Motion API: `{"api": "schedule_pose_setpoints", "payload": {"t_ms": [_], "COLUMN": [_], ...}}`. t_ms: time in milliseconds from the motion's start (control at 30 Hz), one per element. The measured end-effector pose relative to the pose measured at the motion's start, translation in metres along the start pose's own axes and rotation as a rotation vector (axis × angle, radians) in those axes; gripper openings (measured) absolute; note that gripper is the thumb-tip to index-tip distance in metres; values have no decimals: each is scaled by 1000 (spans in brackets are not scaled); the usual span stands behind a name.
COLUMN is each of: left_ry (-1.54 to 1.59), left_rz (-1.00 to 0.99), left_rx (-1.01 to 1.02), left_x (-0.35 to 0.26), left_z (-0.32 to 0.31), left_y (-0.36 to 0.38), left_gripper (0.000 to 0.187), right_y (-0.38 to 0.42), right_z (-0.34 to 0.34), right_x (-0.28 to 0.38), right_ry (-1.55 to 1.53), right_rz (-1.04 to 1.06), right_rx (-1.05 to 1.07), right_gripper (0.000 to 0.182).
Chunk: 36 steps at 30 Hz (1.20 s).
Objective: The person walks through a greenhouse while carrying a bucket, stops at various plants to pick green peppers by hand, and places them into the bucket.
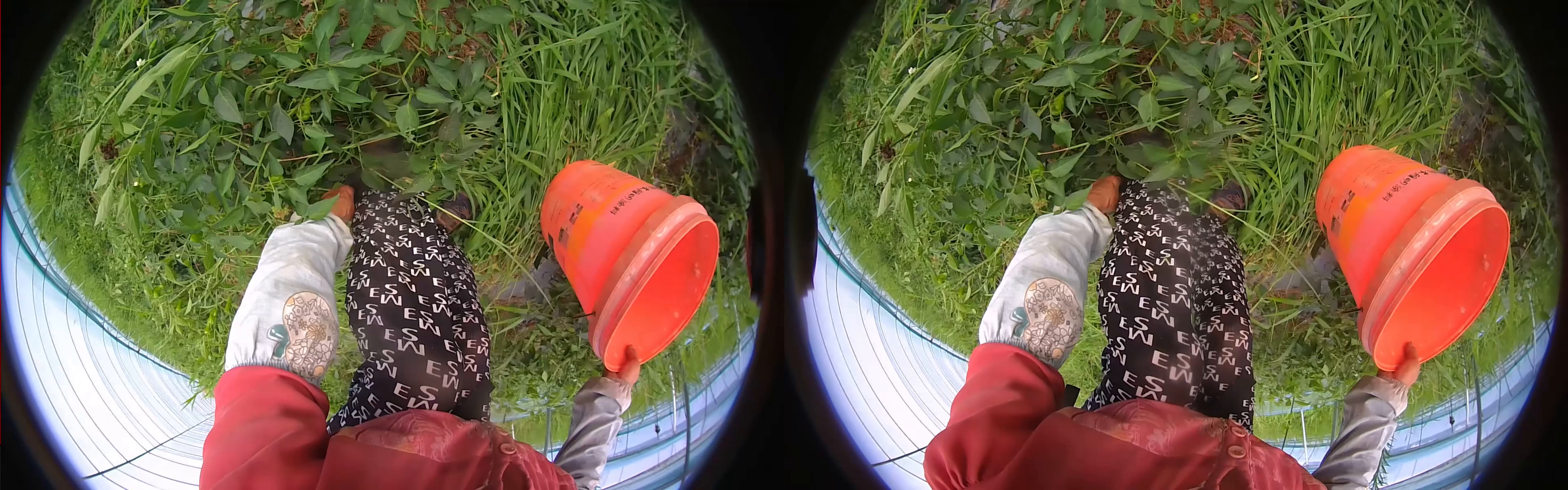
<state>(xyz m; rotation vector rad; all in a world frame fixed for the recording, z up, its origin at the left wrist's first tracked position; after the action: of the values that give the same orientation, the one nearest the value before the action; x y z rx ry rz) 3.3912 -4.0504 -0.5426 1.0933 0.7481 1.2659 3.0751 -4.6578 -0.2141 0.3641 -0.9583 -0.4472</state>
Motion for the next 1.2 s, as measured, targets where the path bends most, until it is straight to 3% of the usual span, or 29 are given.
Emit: {"api": "schedule_pose_setpoints", "payload": {"t_ms": [33,100,167,233,267,300,400,567,633,667,767,933,967,1067,1133,1167,1200], "left_ry": [51,168,422,598,760,791,719,108,250,245,482,445,312,-63,-442,-522,-403], "left_rz": [59,36,11,278,333,367,397,-369,-130,-56,-5,102,94,87,217,176,146], "left_rx": [130,207,396,615,718,696,750,215,197,220,138,180,139,-74,24,-15,6], "left_x": [-7,26,36,2,-4,-2,-7,-5,9,10,26,12,24,13,10,15,19], "left_z": [15,-56,-78,8,11,10,20,-7,-21,-26,-55,-22,-46,-32,-27,-41,-48], "left_y": [11,-39,-53,34,48,52,59,16,-1,9,22,65,48,65,68,58,54], "left_gripper": [37,37,41,51,52,49,52,45,41,50,64,88,87,85,75,55,54], "right_y": [5,6,4,6,6,7,11,18,14,11,13,19,21,19,12,10,11], "right_z": [-2,1,-3,-5,-3,-1,-4,-12,-10,-11,-3,-12,-15,-12,-5,-3,-4], "right_x": [1,2,2,2,0,0,2,8,4,1,-2,2,4,3,-5,-6,-3], "right_ry": [0,12,12,13,10,15,20,5,12,3,25,10,12,16,-18,-44,-59], "right_rz": [-1,3,10,12,15,29,28,35,19,24,45,27,38,14,22,25,30], "right_rx": [-18,-31,-38,-9,-18,2,22,1,29,25,-9,-34,-32,-21,-29,-35,-35], "right_gripper": [47,47,48,50,50,50,51,51,49,49,47,46,45,48,48,48,48]}}
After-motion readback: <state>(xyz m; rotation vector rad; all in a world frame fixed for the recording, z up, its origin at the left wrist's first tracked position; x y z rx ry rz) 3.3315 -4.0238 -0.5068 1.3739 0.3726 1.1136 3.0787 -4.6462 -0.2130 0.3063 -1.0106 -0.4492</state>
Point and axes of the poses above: each hand's wrist, its own y-axis away from the middle knuckle, its own z-axis out of the back of the hand, x = y × z, the point moved 8 cm from there along -y, towards the middle knuckle, and after that the axes turned 12 degrees about z, right-handed, at the moved point
